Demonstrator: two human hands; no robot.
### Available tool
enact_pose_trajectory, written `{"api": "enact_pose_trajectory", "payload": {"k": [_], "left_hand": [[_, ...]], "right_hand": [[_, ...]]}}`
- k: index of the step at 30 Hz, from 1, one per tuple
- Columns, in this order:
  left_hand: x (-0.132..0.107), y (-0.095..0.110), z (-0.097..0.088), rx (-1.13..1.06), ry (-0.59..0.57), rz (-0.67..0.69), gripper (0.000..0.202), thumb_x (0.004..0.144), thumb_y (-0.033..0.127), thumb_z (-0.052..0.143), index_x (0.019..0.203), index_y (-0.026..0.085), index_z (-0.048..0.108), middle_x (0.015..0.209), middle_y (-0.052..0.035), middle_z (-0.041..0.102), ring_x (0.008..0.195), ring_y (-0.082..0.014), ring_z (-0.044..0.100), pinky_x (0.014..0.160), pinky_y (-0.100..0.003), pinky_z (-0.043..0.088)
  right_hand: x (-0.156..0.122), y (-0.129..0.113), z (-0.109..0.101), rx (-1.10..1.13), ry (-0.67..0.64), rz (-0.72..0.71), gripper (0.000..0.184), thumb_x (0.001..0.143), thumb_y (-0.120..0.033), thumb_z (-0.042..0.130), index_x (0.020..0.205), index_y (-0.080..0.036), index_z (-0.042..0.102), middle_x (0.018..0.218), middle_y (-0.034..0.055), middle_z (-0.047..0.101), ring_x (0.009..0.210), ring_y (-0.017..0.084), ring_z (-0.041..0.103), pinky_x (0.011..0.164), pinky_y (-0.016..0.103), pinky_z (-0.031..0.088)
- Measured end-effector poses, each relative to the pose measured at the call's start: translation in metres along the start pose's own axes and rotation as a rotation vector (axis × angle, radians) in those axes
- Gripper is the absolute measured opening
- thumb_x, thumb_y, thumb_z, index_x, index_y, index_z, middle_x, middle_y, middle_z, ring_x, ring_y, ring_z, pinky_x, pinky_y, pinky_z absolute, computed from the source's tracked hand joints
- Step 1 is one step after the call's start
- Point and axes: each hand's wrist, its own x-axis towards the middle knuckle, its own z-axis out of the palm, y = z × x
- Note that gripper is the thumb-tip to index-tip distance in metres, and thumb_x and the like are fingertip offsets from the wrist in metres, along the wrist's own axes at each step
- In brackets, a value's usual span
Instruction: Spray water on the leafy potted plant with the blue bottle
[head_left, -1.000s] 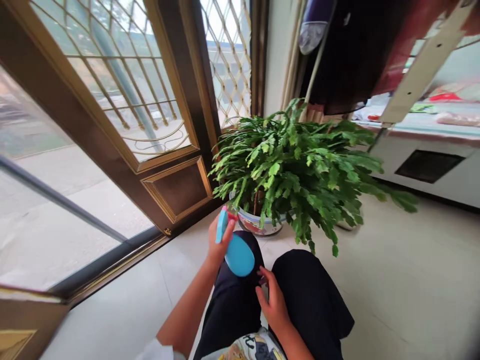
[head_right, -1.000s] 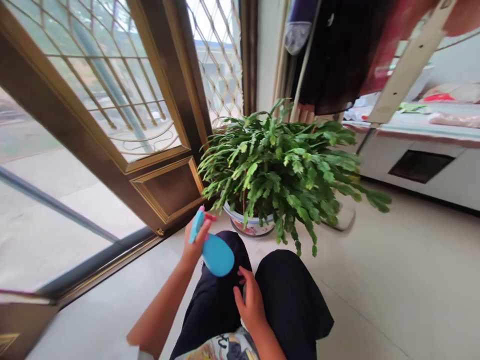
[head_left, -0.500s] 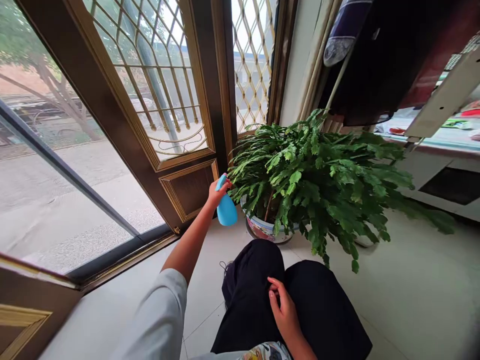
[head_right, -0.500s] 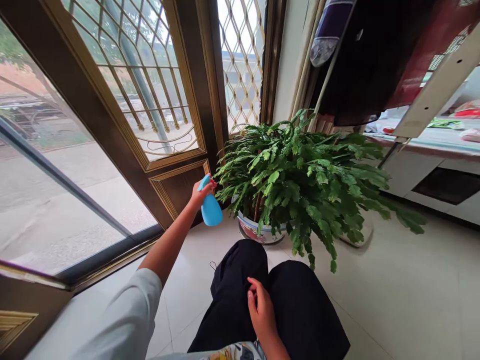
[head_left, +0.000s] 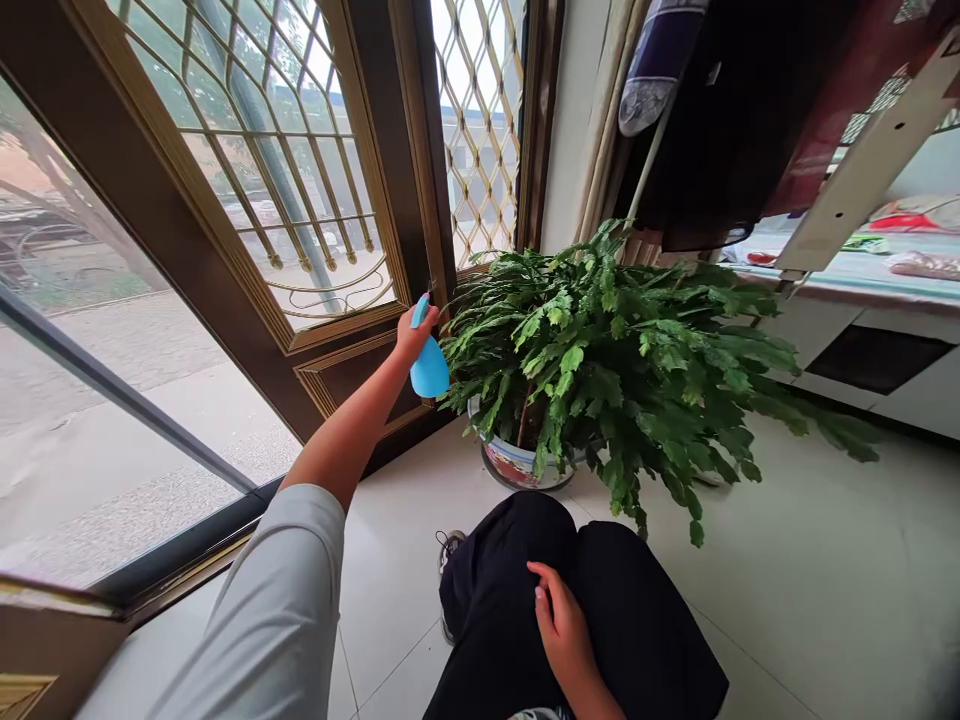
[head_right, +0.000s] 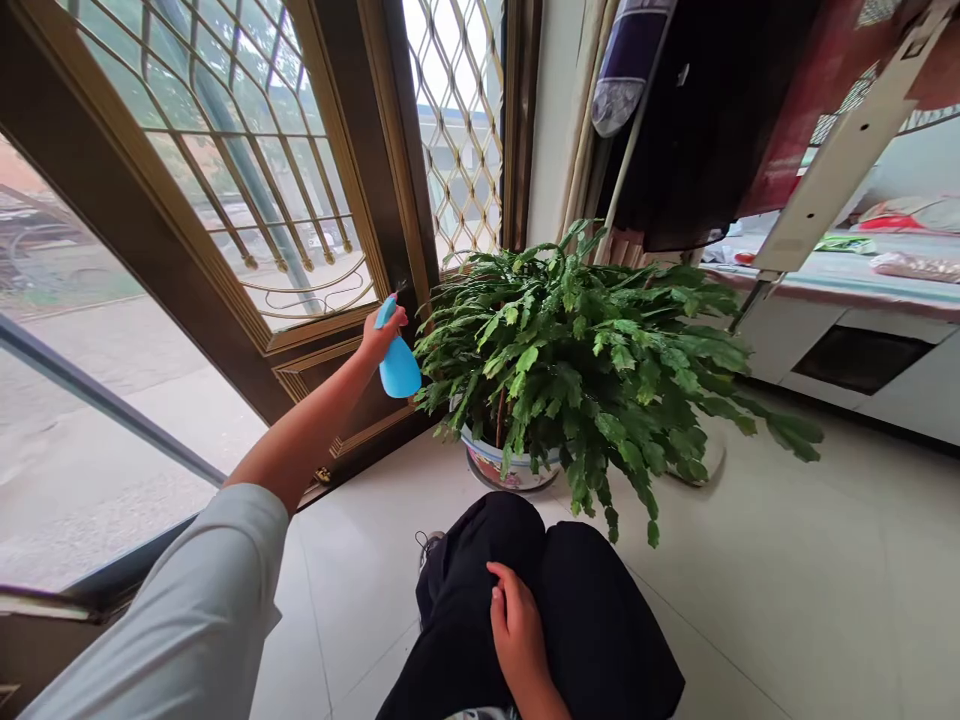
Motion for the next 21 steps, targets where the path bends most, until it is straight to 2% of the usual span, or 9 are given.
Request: {"api": "enact_pose_trajectory", "payload": {"k": [3,5,8,11,16,18,21], "left_hand": [[0.008,0.01,0.004,0.044,-0.001,-0.014,0.026,0.081,0.039,0.061,0.07,0.017,0.067,0.059,-0.0007,0.061,0.059,-0.0123,0.056,0.06,-0.024,0.043],[0.008,0.02,0.007,0.076,-0.048,0.013,0.022,0.079,0.036,0.061,0.073,0.017,0.069,0.056,0.0002,0.06,0.059,-0.0132,0.057,0.06,-0.024,0.043],[-0.002,0.041,0.01,0.037,-0.08,0.07,0.02,0.076,0.035,0.062,0.08,0.017,0.071,0.062,0.0,0.064,0.062,-0.0127,0.059,0.058,-0.022,0.043],[-0.013,0.067,0.013,-0.089,-0.059,0.108,0.021,0.076,0.036,0.063,0.084,0.017,0.07,0.07,-0.0011,0.067,0.062,-0.011,0.059,0.052,-0.02,0.04],[-0.018,0.117,0.021,-0.105,-0.111,0.126,0.014,0.076,0.025,0.063,0.084,0.017,0.071,0.054,0.0025,0.058,0.049,-0.0089,0.053,0.05,-0.019,0.041],[-0.02,0.139,0.027,-0.159,-0.128,0.123,0.017,0.075,0.022,0.062,0.089,0.018,0.072,0.054,0.0037,0.057,0.049,-0.0087,0.054,0.053,-0.02,0.046],[-0.029,0.167,0.037,-0.25,-0.21,0.107,0.021,0.075,0.023,0.062,0.093,0.017,0.072,0.061,0.0011,0.063,0.062,-0.0121,0.064,0.065,-0.023,0.053]], "right_hand": [[0.0,-0.001,0.001,0.016,-0.017,0.006,0.028,0.096,-0.022,0.045,0.115,-0.025,0.067,0.107,0.0052,0.077,0.093,0.019,0.076,0.081,0.031,0.064],[0.0,-0.002,0.002,0.02,-0.025,0.009,0.028,0.096,-0.022,0.045,0.114,-0.024,0.067,0.106,0.0053,0.078,0.092,0.019,0.076,0.081,0.031,0.064],[0.0,-0.003,0.002,0.018,-0.034,0.02,0.029,0.096,-0.022,0.044,0.113,-0.023,0.068,0.105,0.0064,0.078,0.092,0.02,0.076,0.082,0.032,0.064],[0.0,-0.004,0.002,0.011,-0.043,0.028,0.031,0.095,-0.021,0.043,0.113,-0.023,0.068,0.105,0.0072,0.078,0.094,0.021,0.076,0.084,0.033,0.063],[-0.001,-0.004,0.002,0.007,-0.051,0.03,0.031,0.095,-0.019,0.043,0.112,-0.023,0.069,0.106,0.0072,0.077,0.098,0.022,0.075,0.086,0.036,0.063],[-0.001,-0.004,0.002,-0.002,-0.054,0.031,0.032,0.095,-0.019,0.042,0.111,-0.023,0.069,0.107,0.0073,0.077,0.099,0.022,0.075,0.087,0.036,0.062],[-0.001,-0.006,0.002,-0.023,-0.057,0.026,0.032,0.095,-0.019,0.042,0.111,-0.022,0.069,0.107,0.0076,0.077,0.099,0.022,0.075,0.087,0.037,0.062]]}}
